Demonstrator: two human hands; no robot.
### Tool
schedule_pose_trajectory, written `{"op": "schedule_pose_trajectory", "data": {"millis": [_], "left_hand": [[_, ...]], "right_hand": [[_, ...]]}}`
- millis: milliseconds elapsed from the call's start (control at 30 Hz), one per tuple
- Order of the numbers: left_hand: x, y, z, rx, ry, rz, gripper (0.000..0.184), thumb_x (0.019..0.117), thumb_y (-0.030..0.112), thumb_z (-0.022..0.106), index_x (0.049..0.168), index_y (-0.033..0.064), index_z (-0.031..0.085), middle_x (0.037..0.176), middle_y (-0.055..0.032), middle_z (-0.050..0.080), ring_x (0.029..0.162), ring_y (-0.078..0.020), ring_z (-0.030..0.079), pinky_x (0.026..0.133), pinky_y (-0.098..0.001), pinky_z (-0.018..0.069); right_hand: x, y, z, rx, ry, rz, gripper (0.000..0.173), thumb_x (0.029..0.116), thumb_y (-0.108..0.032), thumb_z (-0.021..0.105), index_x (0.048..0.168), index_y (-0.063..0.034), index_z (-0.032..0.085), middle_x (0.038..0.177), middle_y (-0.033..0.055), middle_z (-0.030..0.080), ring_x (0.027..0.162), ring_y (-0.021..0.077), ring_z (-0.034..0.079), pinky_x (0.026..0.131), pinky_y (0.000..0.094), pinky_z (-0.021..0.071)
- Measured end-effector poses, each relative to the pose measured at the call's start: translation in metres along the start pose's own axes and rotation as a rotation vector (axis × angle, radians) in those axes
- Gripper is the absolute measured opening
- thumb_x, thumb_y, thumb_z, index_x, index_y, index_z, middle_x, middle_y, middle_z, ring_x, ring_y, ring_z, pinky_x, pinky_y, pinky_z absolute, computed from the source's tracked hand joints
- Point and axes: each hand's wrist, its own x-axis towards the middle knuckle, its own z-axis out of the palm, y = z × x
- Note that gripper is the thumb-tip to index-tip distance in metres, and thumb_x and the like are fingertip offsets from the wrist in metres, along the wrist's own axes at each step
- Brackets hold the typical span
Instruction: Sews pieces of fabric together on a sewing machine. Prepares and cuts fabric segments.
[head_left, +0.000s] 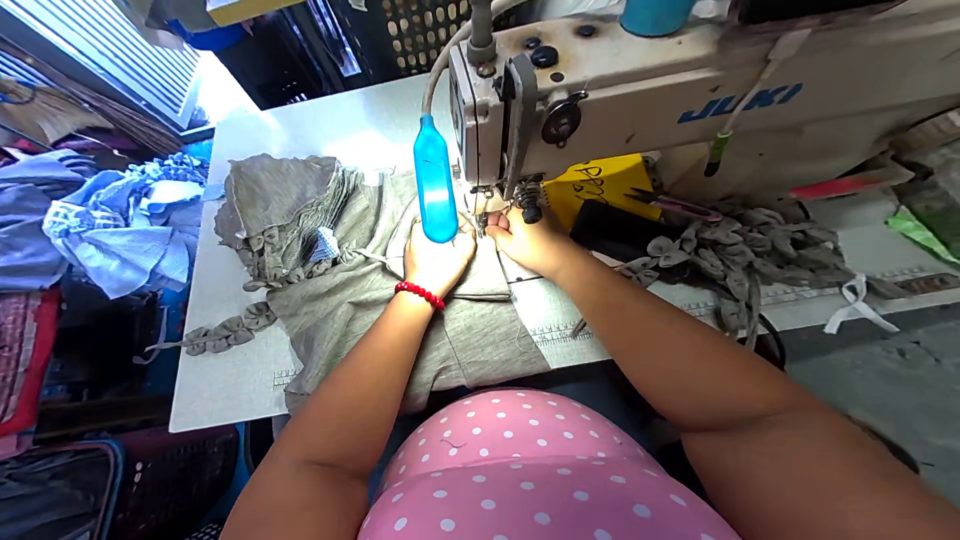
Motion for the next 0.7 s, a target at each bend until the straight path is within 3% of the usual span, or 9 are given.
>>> {"op": "schedule_pose_trajectory", "data": {"millis": [100, 167, 233, 300, 433, 600, 700], "left_hand": [[-0.023, 0.008, -0.015, -0.097, 0.048, 0.267, 0.024, 0.1001, 0.024, 0.059, 0.116, 0.0143, 0.073, 0.120, -0.0052, 0.072, 0.117, -0.0180, 0.065, 0.102, -0.0428, 0.0501], [-0.047, 0.009, -0.030, -0.029, -0.002, 0.573, 0.027, 0.0989, 0.020, 0.061, 0.120, 0.0077, 0.074, 0.125, -0.0093, 0.071, 0.120, -0.0223, 0.064, 0.104, -0.0457, 0.0493], [-0.064, 0.004, -0.036, 0.086, -0.084, 0.764, 0.030, 0.0957, 0.024, 0.069, 0.121, 0.0103, 0.074, 0.129, -0.0092, 0.069, 0.120, -0.0228, 0.065, 0.100, -0.0452, 0.0525], [-0.076, -0.001, -0.032, 0.169, -0.090, 0.819, 0.028, 0.0974, 0.023, 0.066, 0.122, 0.0106, 0.074, 0.124, -0.0092, 0.071, 0.113, -0.0234, 0.069, 0.093, -0.0440, 0.0545], [-0.076, -0.004, -0.019, 0.252, 0.055, 0.872, 0.018, 0.0970, 0.012, 0.063, 0.104, 0.0099, 0.079, 0.095, -0.0092, 0.073, 0.090, -0.0254, 0.070, 0.076, -0.0394, 0.0561], [-0.075, -0.004, -0.014, 0.271, 0.074, 0.925, 0.019, 0.0953, 0.009, 0.062, 0.103, 0.0094, 0.079, 0.092, -0.0099, 0.072, 0.084, -0.0266, 0.070, 0.069, -0.0396, 0.0551], [-0.075, -0.009, -0.017, 0.266, 0.015, 0.955, 0.021, 0.0963, 0.006, 0.060, 0.105, 0.0096, 0.079, 0.095, -0.0098, 0.073, 0.088, -0.0262, 0.070, 0.073, -0.0396, 0.0555]], "right_hand": [[-0.025, 0.002, -0.012, 0.066, 0.064, -0.080, 0.026, 0.1023, -0.021, 0.061, 0.118, -0.0005, 0.068, 0.110, 0.0178, 0.069, 0.103, 0.0306, 0.067, 0.095, 0.0498, 0.0536], [-0.065, 0.003, -0.022, 0.030, 0.148, -0.222, 0.020, 0.0993, -0.018, 0.063, 0.111, -0.0035, 0.069, 0.101, 0.0141, 0.068, 0.093, 0.0281, 0.068, 0.084, 0.0490, 0.0570], [-0.105, 0.010, -0.017, -0.018, 0.169, -0.330, 0.020, 0.0949, -0.023, 0.066, 0.106, -0.0078, 0.073, 0.099, 0.0098, 0.069, 0.094, 0.0269, 0.068, 0.081, 0.0498, 0.0571], [-0.141, 0.019, 0.006, -0.071, 0.164, -0.419, 0.030, 0.0979, -0.036, 0.061, 0.110, -0.0132, 0.077, 0.108, 0.0076, 0.072, 0.103, 0.0286, 0.066, 0.086, 0.0515, 0.0531], [-0.175, 0.023, 0.045, -0.182, 0.224, -0.538, 0.040, 0.1045, -0.045, 0.048, 0.123, -0.0215, 0.074, 0.122, 0.0022, 0.073, 0.113, 0.0259, 0.064, 0.092, 0.0490, 0.0462], [-0.175, 0.020, 0.054, -0.239, 0.296, -0.574, 0.040, 0.1043, -0.043, 0.046, 0.118, -0.0193, 0.075, 0.116, 0.0013, 0.074, 0.111, 0.0242, 0.064, 0.093, 0.0476, 0.0447], [-0.174, 0.019, 0.055, -0.250, 0.302, -0.593, 0.040, 0.1048, -0.042, 0.046, 0.118, -0.0183, 0.075, 0.112, 0.0012, 0.074, 0.108, 0.0238, 0.064, 0.092, 0.0463, 0.0440]]}}
